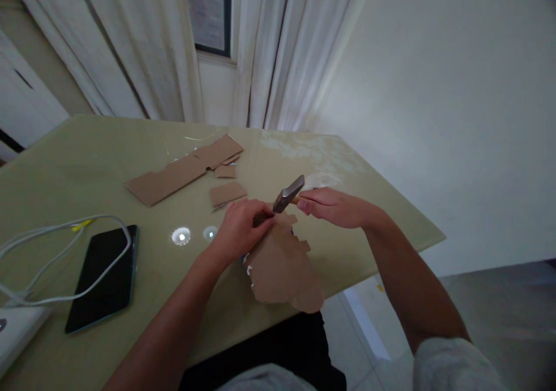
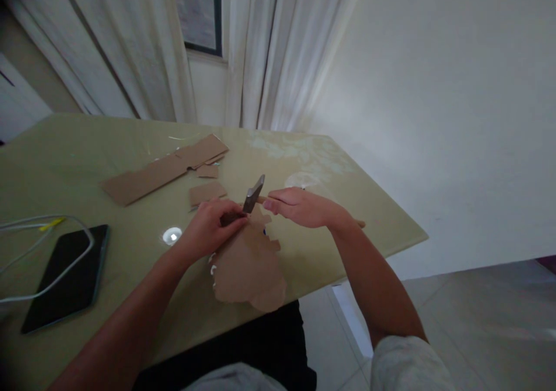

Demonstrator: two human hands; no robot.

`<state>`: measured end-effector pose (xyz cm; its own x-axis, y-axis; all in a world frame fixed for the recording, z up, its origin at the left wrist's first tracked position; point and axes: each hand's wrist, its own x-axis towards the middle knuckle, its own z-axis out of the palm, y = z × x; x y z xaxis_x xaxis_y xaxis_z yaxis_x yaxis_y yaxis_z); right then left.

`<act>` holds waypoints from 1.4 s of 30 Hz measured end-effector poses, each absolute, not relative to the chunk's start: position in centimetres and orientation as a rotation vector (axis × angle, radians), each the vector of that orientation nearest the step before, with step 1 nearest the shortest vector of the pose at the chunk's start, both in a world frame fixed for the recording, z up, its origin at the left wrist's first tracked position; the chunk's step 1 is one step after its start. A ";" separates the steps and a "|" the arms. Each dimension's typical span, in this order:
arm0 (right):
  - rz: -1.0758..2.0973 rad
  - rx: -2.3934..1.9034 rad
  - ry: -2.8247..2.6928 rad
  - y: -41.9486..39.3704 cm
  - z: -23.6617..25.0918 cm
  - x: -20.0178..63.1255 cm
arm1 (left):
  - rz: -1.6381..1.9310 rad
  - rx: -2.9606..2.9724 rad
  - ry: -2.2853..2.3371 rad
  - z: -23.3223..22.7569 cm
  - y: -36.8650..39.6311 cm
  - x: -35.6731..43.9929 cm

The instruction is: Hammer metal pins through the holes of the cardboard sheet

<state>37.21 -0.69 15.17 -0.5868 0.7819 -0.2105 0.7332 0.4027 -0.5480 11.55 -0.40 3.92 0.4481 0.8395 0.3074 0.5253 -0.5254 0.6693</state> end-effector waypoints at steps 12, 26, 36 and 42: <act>0.901 -1.424 -2.609 -0.8 15.0 37.0 | 0.829 2.344 1.153 3.8 -0.8 11.6; 0.863 -1.428 -2.646 -0.7 14.8 36.7 | 0.810 2.358 1.162 3.7 -0.8 11.6; 0.879 -1.462 -2.644 -0.6 14.8 36.5 | 0.820 2.351 1.165 3.9 -0.8 11.7; 0.896 -1.469 -2.639 -0.6 14.6 36.3 | 0.798 2.369 1.177 3.9 -0.8 11.7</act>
